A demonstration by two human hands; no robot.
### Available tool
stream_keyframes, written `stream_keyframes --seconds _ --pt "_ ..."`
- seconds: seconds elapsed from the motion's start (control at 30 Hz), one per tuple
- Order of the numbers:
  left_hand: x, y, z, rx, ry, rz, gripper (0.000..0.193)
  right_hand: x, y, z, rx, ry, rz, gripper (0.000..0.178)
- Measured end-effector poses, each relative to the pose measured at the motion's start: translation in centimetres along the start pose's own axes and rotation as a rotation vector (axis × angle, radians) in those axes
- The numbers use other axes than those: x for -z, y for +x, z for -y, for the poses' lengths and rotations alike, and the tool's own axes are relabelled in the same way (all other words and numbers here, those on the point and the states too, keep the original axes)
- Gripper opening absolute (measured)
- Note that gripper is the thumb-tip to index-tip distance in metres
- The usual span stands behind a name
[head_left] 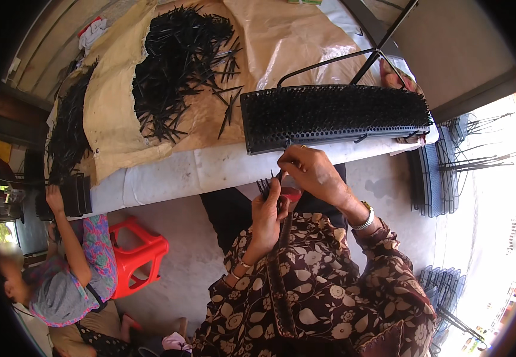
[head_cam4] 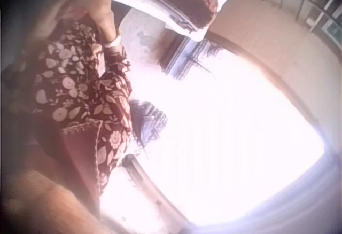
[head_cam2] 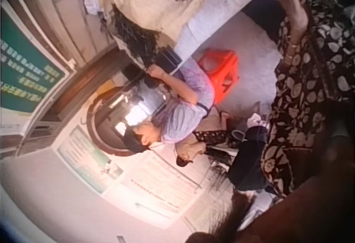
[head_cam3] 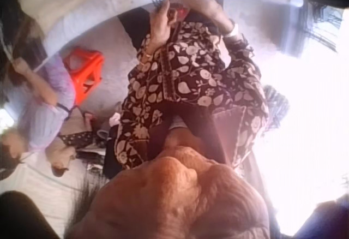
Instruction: The person inserts plastic spikes into the holes of a perforated frame by hand, sets the assembled frame aside, and takes a new frame. The person then gathers plastic spikes from a pile on the table and inserts them into the new frame.
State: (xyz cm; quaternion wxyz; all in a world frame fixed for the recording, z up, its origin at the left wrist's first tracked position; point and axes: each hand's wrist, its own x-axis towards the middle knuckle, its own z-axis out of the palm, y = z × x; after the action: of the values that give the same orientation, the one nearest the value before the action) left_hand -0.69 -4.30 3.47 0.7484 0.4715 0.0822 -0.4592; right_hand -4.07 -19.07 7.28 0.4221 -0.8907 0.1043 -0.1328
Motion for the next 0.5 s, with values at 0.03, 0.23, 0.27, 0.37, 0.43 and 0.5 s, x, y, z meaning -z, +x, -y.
stream_keyframes --seconds 0.03,0.23,0.27,0.37,0.43,0.5 --pt "-0.2 0.1 0.1 0.012 -0.017 -0.038 0.043 0.4 0.3 0.2 -0.046 0.004 -0.107 0.009" --pt "0.9 0.9 -0.2 -0.020 -0.010 0.072 0.043 1.1 3.3 0.5 0.170 -0.148 -0.529 0.013" --pt "0.9 1.0 0.0 -0.012 -0.022 0.074 0.043 0.9 3.6 0.1 0.169 -0.146 -0.527 0.013" --pt "1.0 1.0 0.4 0.031 -0.026 0.024 0.042 0.5 4.4 -0.5 0.210 -0.191 -0.516 0.013" --pt "0.2 0.4 -0.1 0.030 -0.021 0.025 0.042 0.8 4.5 -0.6 0.222 -0.200 -0.499 0.012" --pt "0.1 0.2 -0.3 0.027 -0.017 0.028 0.041 0.8 4.4 -0.7 0.212 -0.194 -0.493 0.012"
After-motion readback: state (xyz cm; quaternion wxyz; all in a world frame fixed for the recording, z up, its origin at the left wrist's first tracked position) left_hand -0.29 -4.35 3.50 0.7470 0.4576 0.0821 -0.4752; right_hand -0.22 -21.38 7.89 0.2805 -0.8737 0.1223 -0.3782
